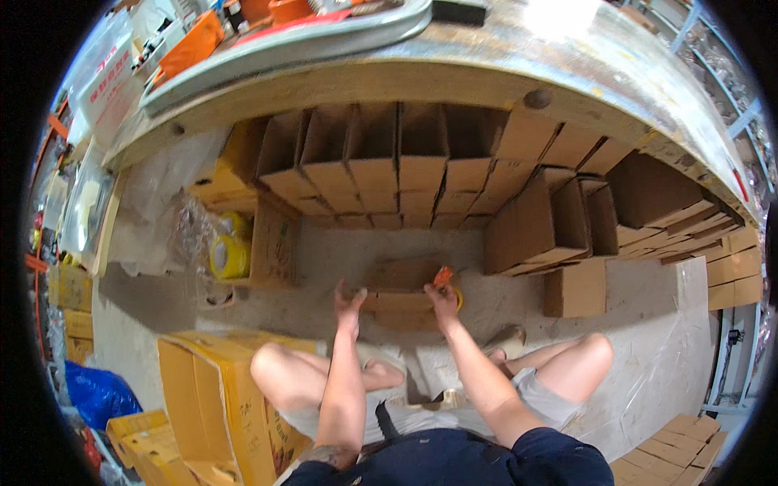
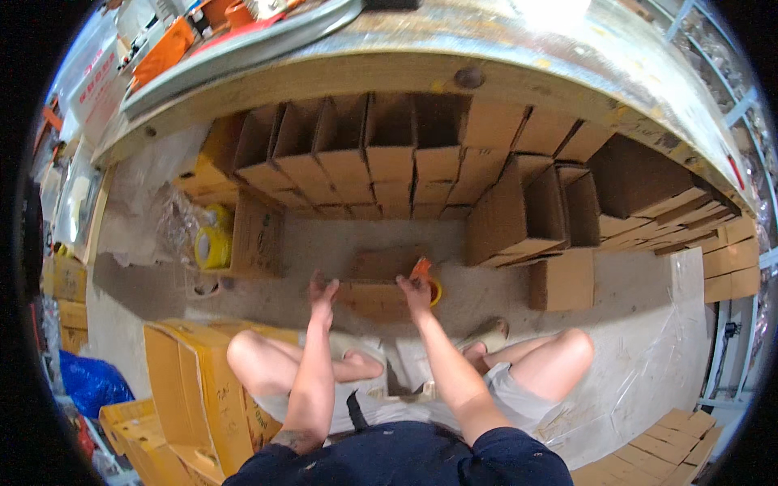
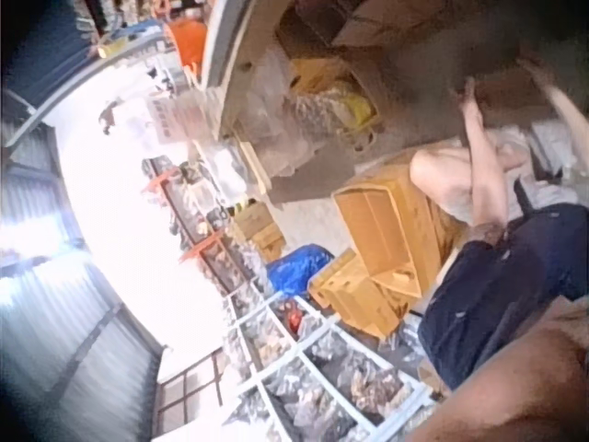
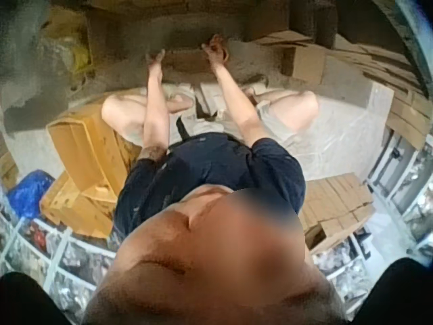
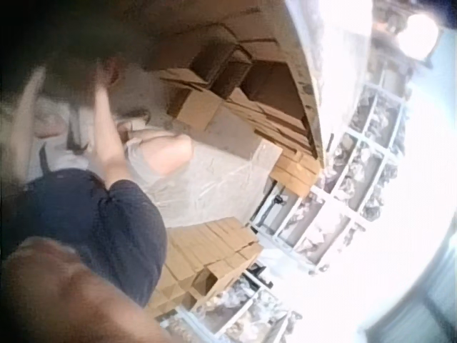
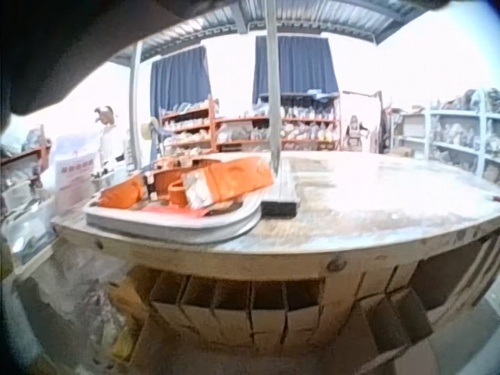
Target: The person assembles small cardboard boxes by folding flaps and sealing them with a handheld tape dispenser. They repeatedly pick up flat boxes, fold them into shape, apply tape to the seams, and place the finished boxes into a larger yellow container.
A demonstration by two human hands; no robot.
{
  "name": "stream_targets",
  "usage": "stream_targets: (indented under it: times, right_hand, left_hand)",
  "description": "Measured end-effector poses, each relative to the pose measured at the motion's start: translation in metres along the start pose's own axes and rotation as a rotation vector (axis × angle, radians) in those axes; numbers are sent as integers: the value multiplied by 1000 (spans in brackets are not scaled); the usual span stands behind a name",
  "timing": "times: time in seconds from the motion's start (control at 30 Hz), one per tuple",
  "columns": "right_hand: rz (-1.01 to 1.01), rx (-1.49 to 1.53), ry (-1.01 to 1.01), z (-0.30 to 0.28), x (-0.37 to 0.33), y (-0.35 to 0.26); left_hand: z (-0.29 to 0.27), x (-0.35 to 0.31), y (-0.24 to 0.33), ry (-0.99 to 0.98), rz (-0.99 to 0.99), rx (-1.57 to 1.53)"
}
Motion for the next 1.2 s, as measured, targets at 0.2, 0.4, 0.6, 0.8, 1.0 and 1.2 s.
stream_targets:
  times: [0.2, 0.4, 0.6, 0.8, 1.0, 1.2]
  right_hand:
    - [-234, -356, -144, 20, -56, -19]
    - [-441, -547, -124, 30, -39, -19]
    - [-581, -1213, -272, 38, -29, -28]
    - [-767, -1433, -697, 21, -43, -53]
    - [-387, -1370, -705, 41, -39, -37]
    - [-233, -1350, -521, 68, -38, -33]
  left_hand:
    - [1, -8, 14, 164, 109, 57]
    - [24, -30, 0, -85, -50, -116]
    - [32, -16, -9, -328, -240, -299]
    - [22, 12, -33, -197, -209, 589]
    - [6, 41, -21, -400, -281, -83]
    - [18, 20, -13, -245, 73, 592]
Point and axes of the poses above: each hand's wrist, its own x-axis towards the middle knuckle, its own z-axis out of the palm, y = z × x, the point moved 1 cm from there along x, towards the middle knuckle, and after that the axes turned 1 degree about -z, right-handed, at the moved point
